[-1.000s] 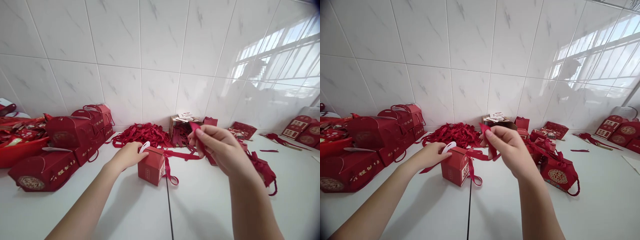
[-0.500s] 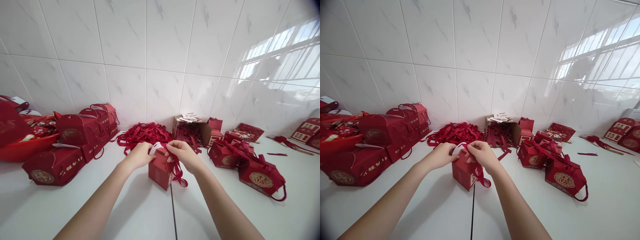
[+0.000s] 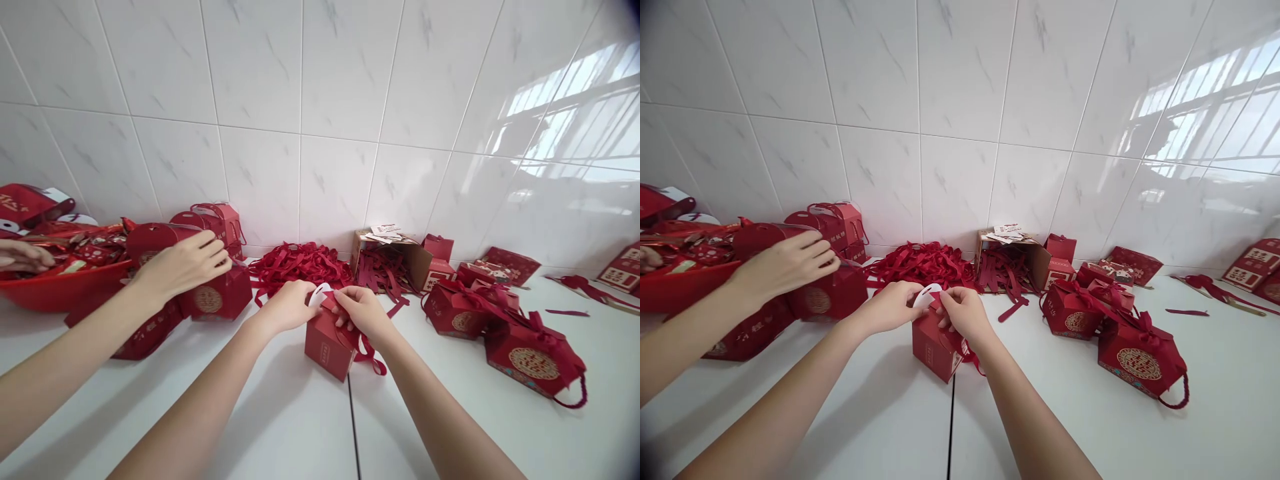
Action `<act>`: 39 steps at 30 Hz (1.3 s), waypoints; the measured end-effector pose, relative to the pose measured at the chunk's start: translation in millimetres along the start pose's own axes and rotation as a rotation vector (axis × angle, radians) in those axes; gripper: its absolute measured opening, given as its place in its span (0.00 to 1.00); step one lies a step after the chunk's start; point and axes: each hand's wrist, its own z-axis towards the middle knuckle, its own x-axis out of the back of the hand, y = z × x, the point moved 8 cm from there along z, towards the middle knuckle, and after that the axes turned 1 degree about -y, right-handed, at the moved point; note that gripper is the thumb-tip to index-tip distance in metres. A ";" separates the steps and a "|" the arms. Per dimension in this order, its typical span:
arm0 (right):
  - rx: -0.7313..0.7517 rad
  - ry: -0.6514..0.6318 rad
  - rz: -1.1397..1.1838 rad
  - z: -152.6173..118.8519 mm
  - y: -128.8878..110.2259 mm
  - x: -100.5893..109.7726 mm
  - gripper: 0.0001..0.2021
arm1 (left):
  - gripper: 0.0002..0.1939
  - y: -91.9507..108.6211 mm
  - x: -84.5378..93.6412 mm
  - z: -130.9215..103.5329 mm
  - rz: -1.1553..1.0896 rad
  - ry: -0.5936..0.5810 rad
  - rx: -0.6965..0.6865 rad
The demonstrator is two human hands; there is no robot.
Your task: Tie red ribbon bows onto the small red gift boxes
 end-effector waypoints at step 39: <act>0.060 0.067 -0.209 -5.4 -7.1 -0.1 0.12 | 0.17 -8.5 -6.6 2.3 -0.254 -0.179 0.041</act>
